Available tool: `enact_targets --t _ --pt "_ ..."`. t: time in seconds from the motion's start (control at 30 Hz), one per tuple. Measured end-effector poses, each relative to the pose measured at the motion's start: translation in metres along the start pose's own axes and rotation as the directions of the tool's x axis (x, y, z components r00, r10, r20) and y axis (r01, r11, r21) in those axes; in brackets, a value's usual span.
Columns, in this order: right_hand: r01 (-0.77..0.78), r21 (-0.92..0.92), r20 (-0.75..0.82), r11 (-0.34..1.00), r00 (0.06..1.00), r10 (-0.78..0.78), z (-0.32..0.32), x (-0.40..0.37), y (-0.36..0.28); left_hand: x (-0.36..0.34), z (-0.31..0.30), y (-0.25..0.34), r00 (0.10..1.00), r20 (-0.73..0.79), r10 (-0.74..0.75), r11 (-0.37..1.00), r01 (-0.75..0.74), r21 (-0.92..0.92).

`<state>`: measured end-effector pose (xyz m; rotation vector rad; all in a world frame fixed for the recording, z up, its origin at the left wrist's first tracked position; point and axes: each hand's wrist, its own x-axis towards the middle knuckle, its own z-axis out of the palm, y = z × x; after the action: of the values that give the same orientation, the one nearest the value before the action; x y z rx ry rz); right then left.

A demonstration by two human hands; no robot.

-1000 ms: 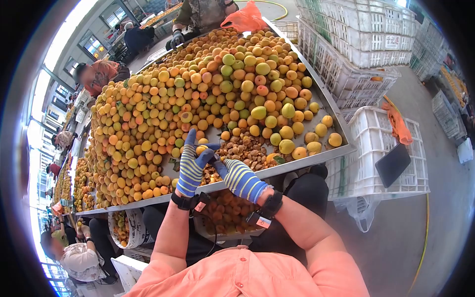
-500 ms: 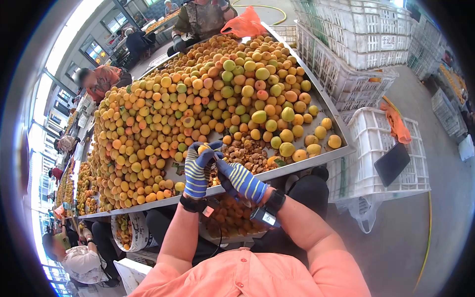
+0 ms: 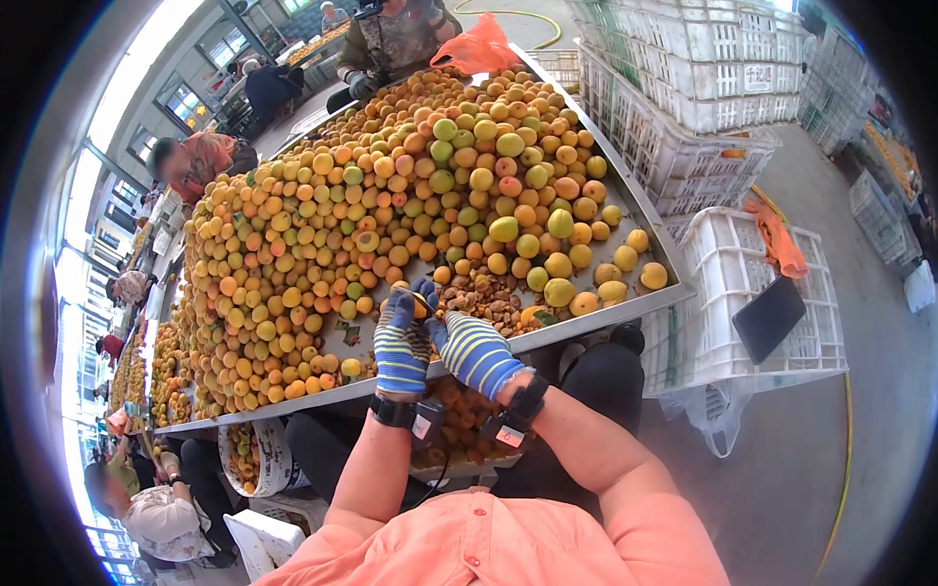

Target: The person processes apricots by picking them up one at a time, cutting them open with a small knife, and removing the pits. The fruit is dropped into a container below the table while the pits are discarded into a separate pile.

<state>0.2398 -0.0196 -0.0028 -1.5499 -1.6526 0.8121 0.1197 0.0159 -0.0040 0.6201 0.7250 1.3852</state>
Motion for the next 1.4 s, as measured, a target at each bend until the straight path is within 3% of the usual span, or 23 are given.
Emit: enact_targets --t 0.13,0.27,0.33,0.43,0.47,0.67,0.77,0.8,0.83,0.87,0.97,1.0,1.1,1.27,1.37,1.4 --pt "0.028 -0.031 0.021 0.999 0.999 -0.028 0.0 -0.002 0.002 -0.007 0.016 0.004 0.984 -0.045 0.17 0.938 -0.148 0.314" --pt "0.192 0.043 0.0 0.98 0.981 -0.192 0.01 -0.001 0.019 -0.007 0.018 0.006 0.971 0.06 0.232 0.886 -0.236 0.398" --pt "0.318 0.14 -0.041 0.938 0.948 -0.315 0.006 0.0 0.02 -0.006 0.019 0.009 0.983 0.068 0.168 0.912 -0.182 0.368" --pt "-0.102 0.52 0.31 0.848 0.948 -0.076 -0.016 -0.007 -0.001 -0.007 0.016 0.012 0.99 0.097 0.105 0.941 -0.13 0.311" --pt "-0.592 0.688 0.589 0.42 0.793 0.154 -0.024 -0.008 -0.008 -0.006 0.015 0.012 0.99 0.111 0.092 0.95 -0.121 0.287" --pt "-0.74 0.668 0.739 0.079 0.672 0.05 -0.026 -0.012 -0.009 -0.001 0.002 0.006 0.987 0.148 0.06 0.982 -0.085 0.169" --pt "-0.719 0.688 0.713 0.102 0.695 0.09 -0.022 -0.008 -0.007 0.005 -0.008 -0.001 0.986 0.163 0.016 0.992 -0.036 0.119" --pt "-0.474 0.784 0.452 0.4 0.878 0.155 -0.008 -0.004 0.0 0.005 -0.007 -0.001 0.988 0.156 0.016 0.996 -0.03 0.086" --pt "-0.187 0.721 0.147 0.667 0.982 0.117 0.014 0.002 0.013 0.005 -0.005 -0.003 0.989 0.148 0.016 0.998 -0.024 0.052" --pt "0.092 0.508 -0.15 0.856 0.989 -0.017 0.015 0.005 0.006 0.005 -0.003 -0.004 0.99 0.141 0.014 1.0 -0.016 0.017" --pt "-0.05 0.429 -0.178 0.902 0.974 0.139 -0.014 0.011 -0.001 0.006 -0.001 -0.006 0.984 0.105 -0.144 0.95 0.167 -0.262" --pt "-0.01 0.423 -0.232 0.906 0.965 0.119 -0.01 0.016 0.006 0.002 0.004 -0.004 0.973 0.121 -0.194 0.931 0.222 -0.289" --pt "0.086 0.351 -0.327 0.932 0.944 0.036 -0.002 0.017 0.008 -0.005 0.01 -0.011 0.983 0.095 -0.155 0.952 0.174 -0.25" --pt "0.157 0.316 -0.368 0.936 0.929 -0.032 0.0 0.012 0.009 -0.025 0.032 -0.017 0.998 0.004 -0.055 0.998 0.055 0.037" --pt "0.184 0.379 -0.362 0.907 0.931 -0.037 0.0 0.013 0.01 -0.021 0.025 -0.025 0.993 0.003 0.116 0.956 -0.112 0.271" --pt "0.179 0.398 -0.364 0.9 0.931 -0.025 -0.002 0.011 0.008 -0.018 0.028 -0.026 0.947 0.128 0.294 0.873 -0.321 0.368"
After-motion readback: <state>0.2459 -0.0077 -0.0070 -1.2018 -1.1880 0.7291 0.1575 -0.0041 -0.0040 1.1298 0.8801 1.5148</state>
